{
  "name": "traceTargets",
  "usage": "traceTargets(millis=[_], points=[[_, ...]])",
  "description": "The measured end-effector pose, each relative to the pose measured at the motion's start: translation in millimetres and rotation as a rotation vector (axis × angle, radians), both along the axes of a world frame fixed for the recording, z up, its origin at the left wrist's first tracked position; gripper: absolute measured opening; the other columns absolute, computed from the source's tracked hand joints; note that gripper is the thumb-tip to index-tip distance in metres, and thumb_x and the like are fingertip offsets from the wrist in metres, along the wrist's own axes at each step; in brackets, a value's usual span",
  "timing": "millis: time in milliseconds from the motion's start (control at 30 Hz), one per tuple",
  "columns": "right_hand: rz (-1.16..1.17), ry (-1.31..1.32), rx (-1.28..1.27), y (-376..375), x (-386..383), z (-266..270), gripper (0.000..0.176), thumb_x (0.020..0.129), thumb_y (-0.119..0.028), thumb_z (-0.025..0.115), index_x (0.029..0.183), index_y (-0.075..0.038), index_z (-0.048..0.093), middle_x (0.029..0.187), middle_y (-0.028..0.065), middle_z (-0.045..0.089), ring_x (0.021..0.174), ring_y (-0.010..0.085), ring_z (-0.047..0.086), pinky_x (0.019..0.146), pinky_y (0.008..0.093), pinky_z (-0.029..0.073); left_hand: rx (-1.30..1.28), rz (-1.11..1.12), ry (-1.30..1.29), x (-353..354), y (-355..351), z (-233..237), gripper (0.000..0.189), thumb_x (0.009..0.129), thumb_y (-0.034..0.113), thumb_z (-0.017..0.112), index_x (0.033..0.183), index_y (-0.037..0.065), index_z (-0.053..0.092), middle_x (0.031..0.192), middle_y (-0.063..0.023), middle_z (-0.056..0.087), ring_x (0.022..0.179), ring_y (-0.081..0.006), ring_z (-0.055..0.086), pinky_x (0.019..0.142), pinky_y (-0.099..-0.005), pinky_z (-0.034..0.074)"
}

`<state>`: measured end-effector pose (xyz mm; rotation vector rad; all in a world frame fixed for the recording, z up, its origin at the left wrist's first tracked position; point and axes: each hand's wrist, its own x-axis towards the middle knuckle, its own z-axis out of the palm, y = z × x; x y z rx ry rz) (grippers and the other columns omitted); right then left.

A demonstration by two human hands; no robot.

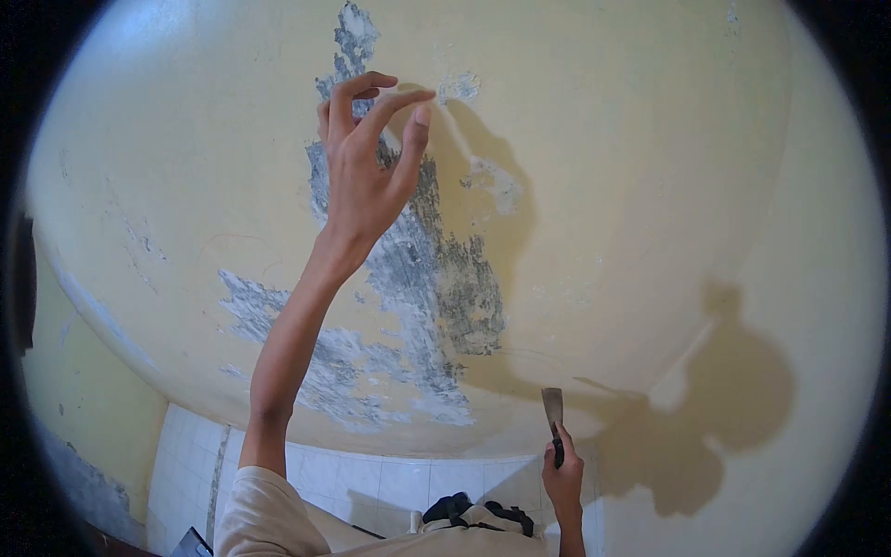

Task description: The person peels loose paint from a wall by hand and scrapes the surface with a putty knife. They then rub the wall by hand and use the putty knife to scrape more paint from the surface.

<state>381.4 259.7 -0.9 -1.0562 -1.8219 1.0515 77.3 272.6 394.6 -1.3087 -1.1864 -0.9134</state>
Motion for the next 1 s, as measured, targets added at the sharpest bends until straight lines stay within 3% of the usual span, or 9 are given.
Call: traceTargets(millis=[133, 267, 367, 433, 467, 533, 633, 800, 1000], points=[[0.001, -0.024, -0.032, -1.0, -3.6, 2.0, 0.041, 0.094, -0.014, 0.056, 0.134, -0.004, 0.053, 0.075, 0.0142, 0.059, 0.064, 0.0155, 0.054, 0.065, 0.0304, 0.048, 0.177, 0.229, 0.128, -19.8, -0.4, 9.4, 0.032, 0.091, 0.028, 0.066, 0.123, 0.024, 0.068, 0.133, -0.0056, 0.049, 0.12, -0.026, 0.04, 0.101, -0.0434, 0.027], [-0.027, -0.019, -0.017, -4.6, -8.1, 9.8, 0.041, 0.095, -0.015, 0.055, 0.135, -0.004, 0.053, 0.074, 0.0138, 0.058, 0.063, 0.0155, 0.054, 0.064, 0.0302, 0.048, 0.112, 0.254, 0.219, -40.8, -7.2, 20.7, 0.034, 0.092, 0.028, 0.065, 0.126, 0.027, 0.066, 0.14, -0.0022, 0.044, 0.125, -0.0254, 0.036, 0.104, -0.0428, 0.022], [-0.036, -0.043, -0.025, -7.6, -8.3, 11.2, 0.041, 0.095, -0.016, 0.055, 0.134, -0.004, 0.053, 0.073, 0.0133, 0.058, 0.063, 0.0144, 0.053, 0.063, 0.0297, 0.048, 0.211, 0.261, 0.215, -50.7, -14.9, 30.3, 0.037, 0.088, 0.025, 0.07, 0.124, 0.023, 0.066, 0.134, -0.0014, 0.05, 0.122, -0.0223, 0.041, 0.101, -0.0434, 0.024], [-0.021, -0.024, -0.065, -9.6, -8.7, 12.7, 0.04, 0.095, -0.012, 0.055, 0.134, -0.002, 0.052, 0.079, 0.0045, 0.054, 0.069, 0.0098, 0.047, 0.065, 0.0254, 0.044, 0.195, 0.161, 0.258, -59.0, -15.3, 41.6, 0.03, 0.088, 0.02, 0.07, 0.118, 0.02, 0.069, 0.124, 0.0021, 0.057, 0.115, -0.0187, 0.048, 0.099, -0.04, 0.029], [-0.021, -0.026, -0.067, -8.4, -9.9, 9.5, 0.04, 0.095, -0.012, 0.055, 0.134, -0.002, 0.052, 0.079, 0.0045, 0.054, 0.069, 0.0098, 0.047, 0.065, 0.0254, 0.044, 0.246, 0.168, 0.322, -61.7, -13.3, 51.9, 0.026, 0.09, 0.021, 0.069, 0.115, 0.022, 0.07, 0.114, 0.0046, 0.065, 0.105, -0.0149, 0.057, 0.095, -0.0342, 0.038], [-0.03, 0.003, 0.059, -6.1, -11.6, 0.8, 0.041, 0.095, -0.015, 0.055, 0.135, -0.005, 0.053, 0.071, 0.0124, 0.057, 0.062, 0.0138, 0.052, 0.061, 0.0294, 0.047, 0.181, 0.149, 0.369, -65.9, -14.7, 67.9, 0.026, 0.089, 0.02, 0.07, 0.115, 0.02, 0.07, 0.113, 0.0029, 0.065, 0.104, -0.0159, 0.058, 0.092, -0.0349, 0.041], [-0.017, -0.002, 0.021, -3.6, -11.5, 1.1, 0.042, 0.094, -0.013, 0.055, 0.135, -0.005, 0.052, 0.072, 0.0127, 0.057, 0.061, 0.0154, 0.053, 0.062, 0.0299, 0.047, 0.148, 0.146, 0.474, -54.6, -19.9, 69.0, 0.023, 0.087, 0.019, 0.071, 0.11, 0.014, 0.07, 0.104, -0.0012, 0.067, 0.097, -0.0185, 0.062, 0.086, -0.0361, 0.048], [0.01, 0.004, 0.026, -6.0, -20.9, 5.0, 0.042, 0.094, -0.011, 0.055, 0.136, -0.006, 0.052, 0.072, 0.013, 0.057, 0.061, 0.0166, 0.055, 0.062, 0.0305, 0.048, 0.12, 0.043, 0.099, -26.5, -9.2, 56.5, 0.008, 0.086, 0.014, 0.068, 0.088, 0.007, 0.066, 0.09, -0.0047, 0.063, 0.081, -0.0225, 0.062, 0.075, -0.0371, 0.051], [0.084, -0.048, -0.071, -6.1, -26.3, 3.6, 0.041, 0.095, -0.012, 0.056, 0.135, -0.004, 0.052, 0.083, 0.0122, 0.063, 0.068, 0.0143, 0.055, 0.067, 0.0283, 0.048, 0.15, 0.141, 0.049, -9.6, -2.9, 53.5, 0.009, 0.086, 0.011, 0.063, 0.085, 0.003, 0.063, 0.086, -0.0092, 0.062, 0.081, -0.0253, 0.063, 0.066, -0.037, 0.054]])
